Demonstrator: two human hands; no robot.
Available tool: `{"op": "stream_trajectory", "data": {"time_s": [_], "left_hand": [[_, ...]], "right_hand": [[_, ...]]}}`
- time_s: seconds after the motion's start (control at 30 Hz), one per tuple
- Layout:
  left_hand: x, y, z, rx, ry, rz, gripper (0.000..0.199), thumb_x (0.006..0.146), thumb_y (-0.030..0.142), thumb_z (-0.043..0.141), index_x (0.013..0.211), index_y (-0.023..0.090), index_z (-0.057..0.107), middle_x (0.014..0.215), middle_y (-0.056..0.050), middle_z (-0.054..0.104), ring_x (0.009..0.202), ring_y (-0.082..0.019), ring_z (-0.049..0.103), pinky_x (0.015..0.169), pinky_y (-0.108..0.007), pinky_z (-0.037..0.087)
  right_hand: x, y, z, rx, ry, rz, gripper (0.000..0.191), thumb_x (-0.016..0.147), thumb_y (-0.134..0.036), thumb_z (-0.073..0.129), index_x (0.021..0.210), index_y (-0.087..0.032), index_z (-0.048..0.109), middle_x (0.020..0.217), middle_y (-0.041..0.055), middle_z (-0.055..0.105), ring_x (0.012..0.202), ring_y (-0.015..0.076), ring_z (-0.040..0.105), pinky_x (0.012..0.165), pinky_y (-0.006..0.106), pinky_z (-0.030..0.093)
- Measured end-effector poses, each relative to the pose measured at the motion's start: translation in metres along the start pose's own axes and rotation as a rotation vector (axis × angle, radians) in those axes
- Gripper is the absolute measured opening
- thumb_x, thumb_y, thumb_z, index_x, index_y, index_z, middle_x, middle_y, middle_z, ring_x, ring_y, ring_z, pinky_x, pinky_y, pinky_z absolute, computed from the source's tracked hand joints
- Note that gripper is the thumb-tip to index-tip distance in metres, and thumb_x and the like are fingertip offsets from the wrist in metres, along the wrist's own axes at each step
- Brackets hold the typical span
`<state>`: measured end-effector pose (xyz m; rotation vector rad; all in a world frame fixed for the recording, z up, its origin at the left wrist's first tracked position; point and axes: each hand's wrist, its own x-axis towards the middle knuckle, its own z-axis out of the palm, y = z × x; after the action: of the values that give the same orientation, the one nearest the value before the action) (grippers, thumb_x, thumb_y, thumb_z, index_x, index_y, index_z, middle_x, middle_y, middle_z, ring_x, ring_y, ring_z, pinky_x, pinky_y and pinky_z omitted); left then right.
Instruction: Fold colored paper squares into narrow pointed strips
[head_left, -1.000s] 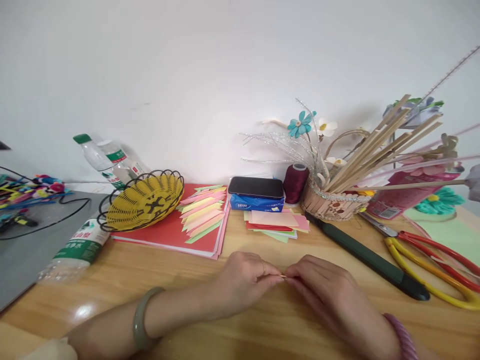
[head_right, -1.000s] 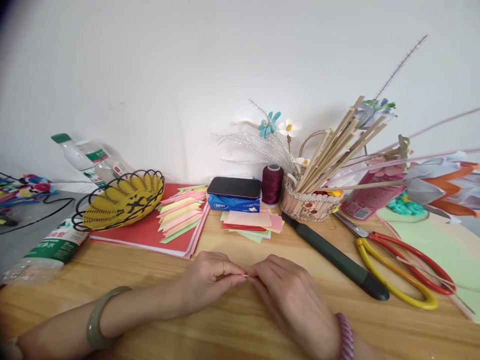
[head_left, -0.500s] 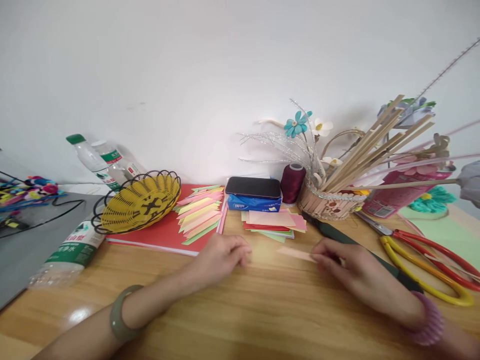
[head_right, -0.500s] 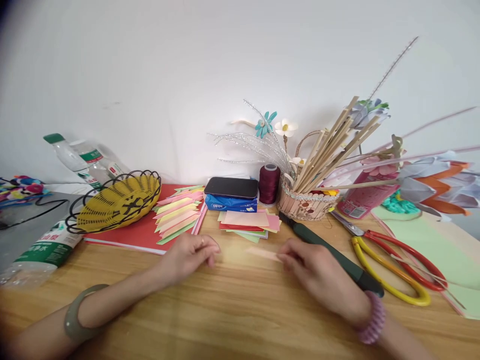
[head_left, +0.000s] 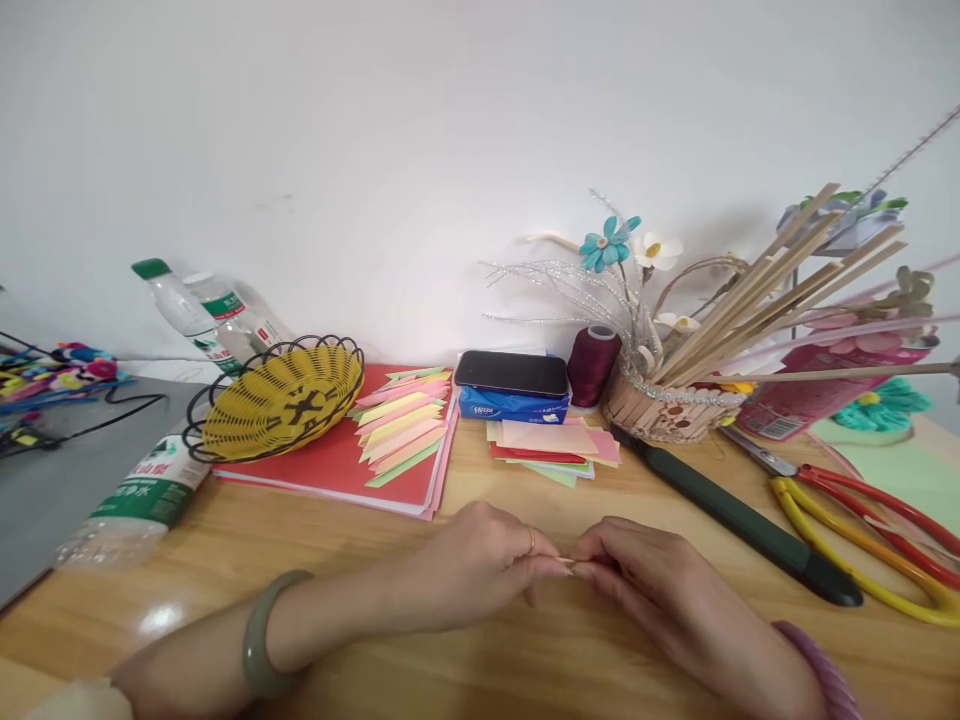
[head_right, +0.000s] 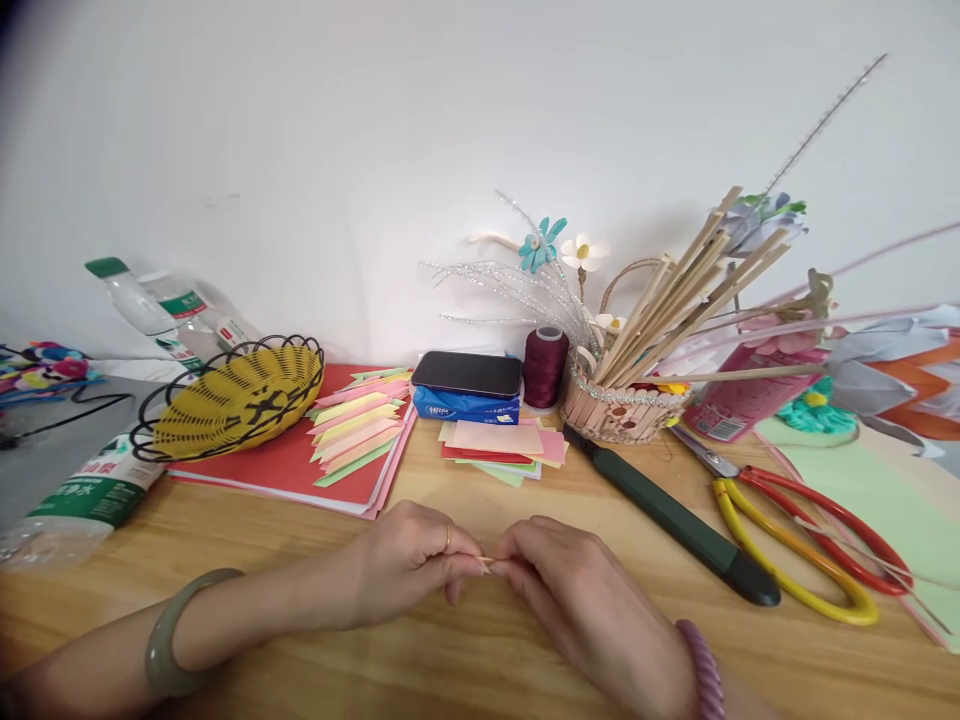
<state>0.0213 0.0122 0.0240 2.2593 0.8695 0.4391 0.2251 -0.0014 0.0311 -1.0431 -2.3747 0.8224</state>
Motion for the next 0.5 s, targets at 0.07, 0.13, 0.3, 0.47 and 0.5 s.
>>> {"op": "stream_trajectory", "data": {"time_s": [0.07, 0.13, 0.3, 0.47, 0.5], "left_hand": [[-0.003, -0.002, -0.002, 0.025, -0.016, 0.033, 0.035, 0.094, 0.023, 0.039, 0.073, 0.015, 0.066, 0.069, -0.001, 0.067, 0.063, -0.010, 0.061, 0.067, -0.017, 0.044], [-0.006, -0.004, -0.005, 0.058, -0.047, 0.056, 0.033, 0.094, 0.020, 0.037, 0.080, 0.015, 0.066, 0.075, -0.002, 0.067, 0.067, -0.011, 0.062, 0.069, -0.017, 0.045], [-0.012, -0.003, -0.015, 0.061, -0.121, 0.026, 0.030, 0.092, 0.015, 0.036, 0.086, 0.018, 0.065, 0.080, -0.001, 0.068, 0.070, -0.010, 0.063, 0.066, -0.015, 0.044], [-0.013, 0.001, -0.020, -0.005, -0.048, -0.129, 0.025, 0.089, 0.022, 0.047, 0.076, 0.015, 0.067, 0.065, 0.000, 0.067, 0.053, -0.008, 0.058, 0.054, -0.013, 0.041], [-0.013, 0.002, -0.021, -0.017, -0.035, -0.165, 0.025, 0.088, 0.025, 0.050, 0.074, 0.014, 0.067, 0.062, 0.000, 0.066, 0.050, -0.008, 0.056, 0.051, -0.013, 0.040]], "right_hand": [[-0.001, 0.004, -0.002, 0.007, -0.020, 0.003, 0.020, 0.093, -0.022, 0.037, 0.084, -0.022, 0.055, 0.076, 0.0004, 0.061, 0.067, 0.0116, 0.057, 0.061, 0.022, 0.043], [-0.002, 0.007, -0.005, 0.010, -0.045, 0.013, 0.023, 0.093, -0.023, 0.035, 0.081, -0.021, 0.054, 0.074, 0.0004, 0.060, 0.065, 0.0119, 0.056, 0.060, 0.022, 0.043], [-0.003, 0.007, -0.010, 0.048, -0.109, 0.026, 0.026, 0.094, -0.027, 0.032, 0.081, -0.021, 0.053, 0.074, 0.0009, 0.061, 0.066, 0.0126, 0.057, 0.062, 0.023, 0.044], [-0.001, 0.005, -0.015, 0.066, -0.114, 0.040, 0.026, 0.094, -0.030, 0.034, 0.081, -0.022, 0.055, 0.073, 0.0006, 0.061, 0.066, 0.0128, 0.058, 0.061, 0.023, 0.044], [-0.001, 0.005, -0.015, 0.058, -0.106, 0.044, 0.026, 0.094, -0.031, 0.035, 0.080, -0.022, 0.055, 0.072, 0.0003, 0.061, 0.065, 0.0126, 0.058, 0.061, 0.023, 0.045]]}}
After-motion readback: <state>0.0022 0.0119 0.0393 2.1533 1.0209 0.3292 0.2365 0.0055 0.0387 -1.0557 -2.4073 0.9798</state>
